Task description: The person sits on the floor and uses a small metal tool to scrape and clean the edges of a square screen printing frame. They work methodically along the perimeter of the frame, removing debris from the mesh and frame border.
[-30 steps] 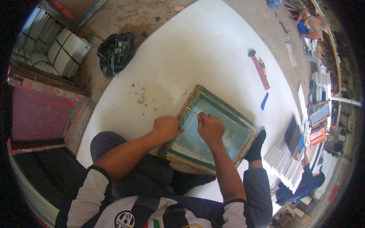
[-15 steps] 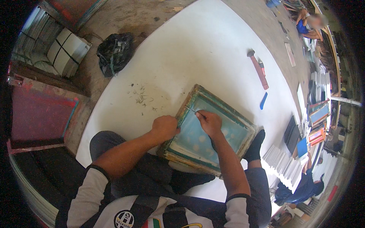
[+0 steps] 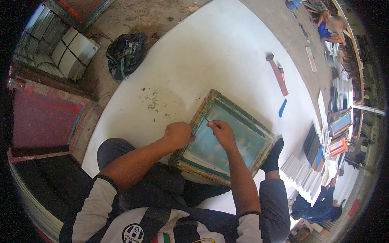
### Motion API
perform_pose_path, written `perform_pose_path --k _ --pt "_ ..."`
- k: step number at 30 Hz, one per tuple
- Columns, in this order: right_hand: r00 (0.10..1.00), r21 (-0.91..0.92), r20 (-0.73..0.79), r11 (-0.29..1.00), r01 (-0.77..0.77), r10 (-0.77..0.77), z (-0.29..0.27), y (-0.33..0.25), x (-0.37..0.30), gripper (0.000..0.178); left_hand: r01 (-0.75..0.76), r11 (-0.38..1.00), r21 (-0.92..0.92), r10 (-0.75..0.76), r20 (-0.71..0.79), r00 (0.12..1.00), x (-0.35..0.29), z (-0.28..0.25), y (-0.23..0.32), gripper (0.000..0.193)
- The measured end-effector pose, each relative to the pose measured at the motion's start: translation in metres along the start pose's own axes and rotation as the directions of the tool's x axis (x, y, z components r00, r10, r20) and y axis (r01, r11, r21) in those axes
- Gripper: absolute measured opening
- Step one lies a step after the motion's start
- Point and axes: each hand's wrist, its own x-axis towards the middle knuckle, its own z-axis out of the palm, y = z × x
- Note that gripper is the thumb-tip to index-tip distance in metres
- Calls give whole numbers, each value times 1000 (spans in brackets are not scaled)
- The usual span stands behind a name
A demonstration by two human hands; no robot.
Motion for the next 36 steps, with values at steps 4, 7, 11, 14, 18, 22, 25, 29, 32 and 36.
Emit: perform_pose_path --k 4,7,11,14,18,22,25,29,32,36 --pt "978 -359 -196 933 -4 -71 5 -32 -29 34 45 999 4 -45 49 998 -6 -10 0 50" --pt "966 -418 -234 909 3 -111 7 -39 -38 33 34 999 23 -36 89 995 -5 -10 -1 53" --pt "955 -470 -250 882 22 -157 9 -43 -40 33 44 999 23 -46 81 996 -3 -6 -2 53" --pt "950 -487 -256 873 34 -179 9 -43 -42 32 50 999 16 -51 95 994 -4 -8 -1 52" --pt "946 -493 -261 869 38 -190 10 -42 -42 30 49 999 11 -50 88 995 -3 -5 -2 51" --pt "946 -480 -271 877 27 -177 12 -45 -44 29 52 999 11 -53 108 993 -3 -6 -2 50" --pt "938 -492 -277 869 46 -207 14 -43 -44 28 54 998 13 -55 101 993 -4 -6 -1 50" --pt "917 -546 -294 835 70 -269 16 -43 -43 26 56 998 7 -56 97 994 -4 -6 -2 49" --pt "892 -624 -298 776 87 -339 17 -42 -43 24 53 999 9 -54 100 994 -3 -6 -1 48" --pt "884 -794 -250 606 46 -394 22 -50 -47 23 57 998 10 -57 100 993 -1 -1 -2 46"
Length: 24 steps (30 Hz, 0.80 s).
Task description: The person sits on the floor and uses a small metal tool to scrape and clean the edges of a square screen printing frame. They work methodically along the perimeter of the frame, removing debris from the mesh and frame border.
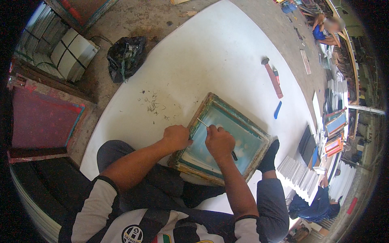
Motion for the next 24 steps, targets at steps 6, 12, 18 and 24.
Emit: perform_pose_path --k 6,12,18,24 --pt "992 123 117 990 -66 51 1 4 8 24 -18 1000 -19 18 -17 1000 -1 0 -1 45" --pt "987 341 154 935 -101 50 18 25 13 30 -20 1000 -8 20 -3 1000 0 1 1 44" --pt "958 541 279 814 -212 64 41 38 20 34 -24 1000 -19 24 -3 1000 0 -1 -1 45" --pt "971 512 236 843 -167 49 30 35 25 33 -19 1000 -24 20 30 999 1 -4 -3 48"
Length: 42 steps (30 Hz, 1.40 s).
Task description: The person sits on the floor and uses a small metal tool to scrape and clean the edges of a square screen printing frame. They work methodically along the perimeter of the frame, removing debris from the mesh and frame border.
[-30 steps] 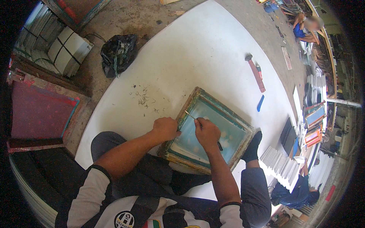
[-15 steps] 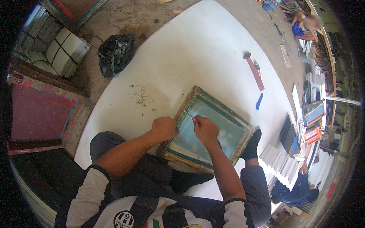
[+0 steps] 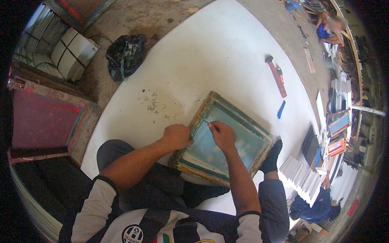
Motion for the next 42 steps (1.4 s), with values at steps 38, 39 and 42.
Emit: perform_pose_path --k 38,39,42 --pt "985 -117 -129 985 -130 115 3 -42 -46 29 5 999 32 -5 -1 1000 -1 -1 0 50" --pt "984 -130 -151 985 -114 94 3 -45 -47 29 5 999 31 -5 4 1000 -2 -2 1 50" --pt "977 -216 -210 974 -74 28 8 -46 -47 27 -9 1000 30 9 -4 1000 -2 -1 0 51"
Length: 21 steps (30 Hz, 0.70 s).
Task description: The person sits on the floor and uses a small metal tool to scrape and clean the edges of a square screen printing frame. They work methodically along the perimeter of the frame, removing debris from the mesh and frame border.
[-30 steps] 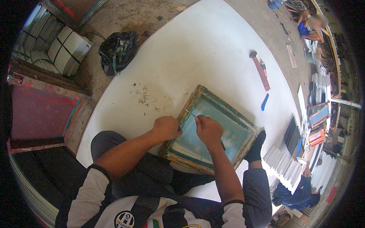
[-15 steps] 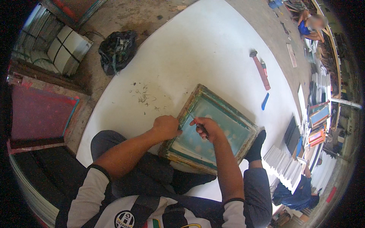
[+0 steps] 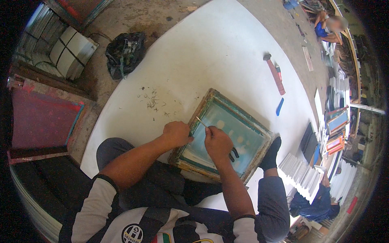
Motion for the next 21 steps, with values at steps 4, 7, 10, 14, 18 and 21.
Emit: perform_pose_path --k 4,7,10,14,18,21 --pt "998 -142 -46 989 44 -51 3 -4 -2 26 -4 1000 -2 4 -4 1000 0 0 -1 50" --pt "997 -215 -56 976 38 -52 3 -8 -4 26 -9 1000 -3 9 -3 1000 -1 0 0 49" --pt "995 -226 -72 973 50 -68 5 -7 -5 26 -6 1000 -8 6 -2 1000 -1 -1 0 48" --pt "998 -225 -48 974 27 -39 2 -10 -6 26 -14 1000 -17 13 -20 1000 -1 1 -1 47" --pt "998 -280 -43 960 30 -44 1 -13 -6 25 -23 1000 -21 23 -30 999 -2 1 -1 46" --pt "996 -365 -50 930 46 -69 -3 -25 -7 23 -12 1000 -25 11 -26 1000 -3 0 0 46"
